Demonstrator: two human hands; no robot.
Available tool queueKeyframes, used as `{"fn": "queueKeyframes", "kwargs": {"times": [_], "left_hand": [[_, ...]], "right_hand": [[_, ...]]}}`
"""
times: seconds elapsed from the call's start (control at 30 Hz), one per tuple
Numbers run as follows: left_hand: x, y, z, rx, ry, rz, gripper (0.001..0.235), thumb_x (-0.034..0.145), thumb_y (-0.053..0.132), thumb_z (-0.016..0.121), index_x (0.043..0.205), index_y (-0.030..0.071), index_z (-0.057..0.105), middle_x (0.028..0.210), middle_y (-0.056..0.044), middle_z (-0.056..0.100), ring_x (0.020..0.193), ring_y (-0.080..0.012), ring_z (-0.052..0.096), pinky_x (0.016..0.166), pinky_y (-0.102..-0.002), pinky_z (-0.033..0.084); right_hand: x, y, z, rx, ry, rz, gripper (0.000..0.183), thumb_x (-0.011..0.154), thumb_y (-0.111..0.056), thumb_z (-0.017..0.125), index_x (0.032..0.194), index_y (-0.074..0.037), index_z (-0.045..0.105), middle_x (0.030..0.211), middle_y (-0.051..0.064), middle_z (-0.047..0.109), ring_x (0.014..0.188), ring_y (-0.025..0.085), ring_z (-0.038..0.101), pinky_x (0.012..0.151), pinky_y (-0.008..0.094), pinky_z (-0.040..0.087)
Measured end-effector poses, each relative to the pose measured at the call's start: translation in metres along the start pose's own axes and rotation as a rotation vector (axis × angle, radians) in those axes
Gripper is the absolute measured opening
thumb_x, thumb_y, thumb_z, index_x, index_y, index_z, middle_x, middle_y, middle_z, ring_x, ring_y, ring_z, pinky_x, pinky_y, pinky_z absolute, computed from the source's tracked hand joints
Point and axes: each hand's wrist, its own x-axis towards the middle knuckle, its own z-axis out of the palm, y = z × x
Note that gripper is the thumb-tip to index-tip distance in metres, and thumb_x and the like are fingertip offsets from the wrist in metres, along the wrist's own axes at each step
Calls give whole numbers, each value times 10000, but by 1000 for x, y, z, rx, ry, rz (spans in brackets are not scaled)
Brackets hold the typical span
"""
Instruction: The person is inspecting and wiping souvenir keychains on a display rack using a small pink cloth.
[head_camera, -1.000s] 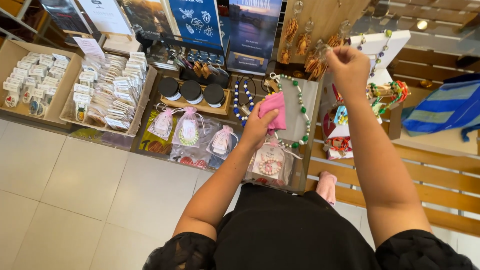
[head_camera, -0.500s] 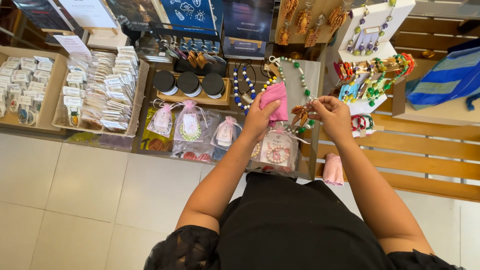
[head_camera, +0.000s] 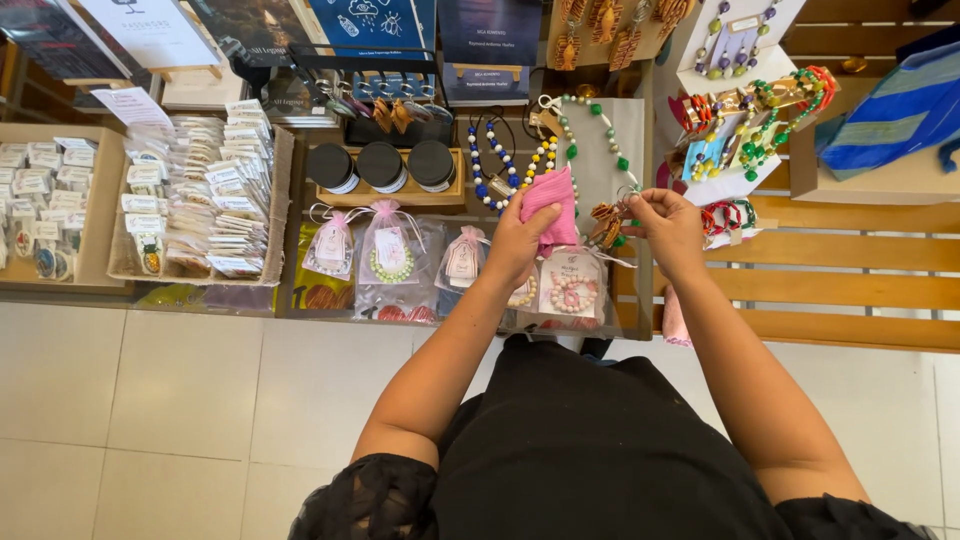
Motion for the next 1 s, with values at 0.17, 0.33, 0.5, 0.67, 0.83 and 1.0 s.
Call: {"fn": "queueKeyframes", "kwargs": {"times": [0.17,0.33,0.5,0.67,0.83,1.0], "left_hand": [[-9,7,-1,8,19,-12,510,939,116,727,1401,43,523,1086,-58,672,842,-113,655,605,-267,516],[-10,4,-7,-103,28,93,528,943,78,729,1423,24,515,1190,-49,680,983,-95,692,813,-245,594],[-7,-8,1,-72,62,114,536,927,74,723,1417,51,507,1188,-45,680,1002,-90,692,841,-233,591],[-13,-7,21,-26,65,95,499,936,102,725,1390,45,526,1101,-49,666,868,-100,652,634,-251,521],[-14,-8,34,42,84,66,507,921,137,723,1385,75,527,1026,-43,663,744,-100,609,496,-243,432],[-16,-12,42,106,112,57,516,920,152,724,1389,62,527,980,-39,660,693,-86,598,457,-235,421]], "right_hand": [[20,7,0,40,29,50,158,1013,-134,662,1074,9,634,1030,111,749,923,184,746,729,331,649],[57,24,-6,38,41,90,195,995,-154,668,1090,13,632,1006,99,733,877,176,739,711,345,663],[83,40,-12,-64,41,150,203,990,-163,669,1091,13,654,969,83,719,829,169,729,667,330,639],[100,64,-21,-74,-15,178,225,993,-181,687,1112,7,661,972,92,736,822,161,728,675,313,629],[103,67,-26,-55,-73,180,250,996,-187,698,1126,24,663,967,109,749,811,175,747,667,306,632],[104,68,-29,-67,-40,150,219,997,-168,690,1101,24,698,952,100,752,784,169,741,649,294,636]]}}
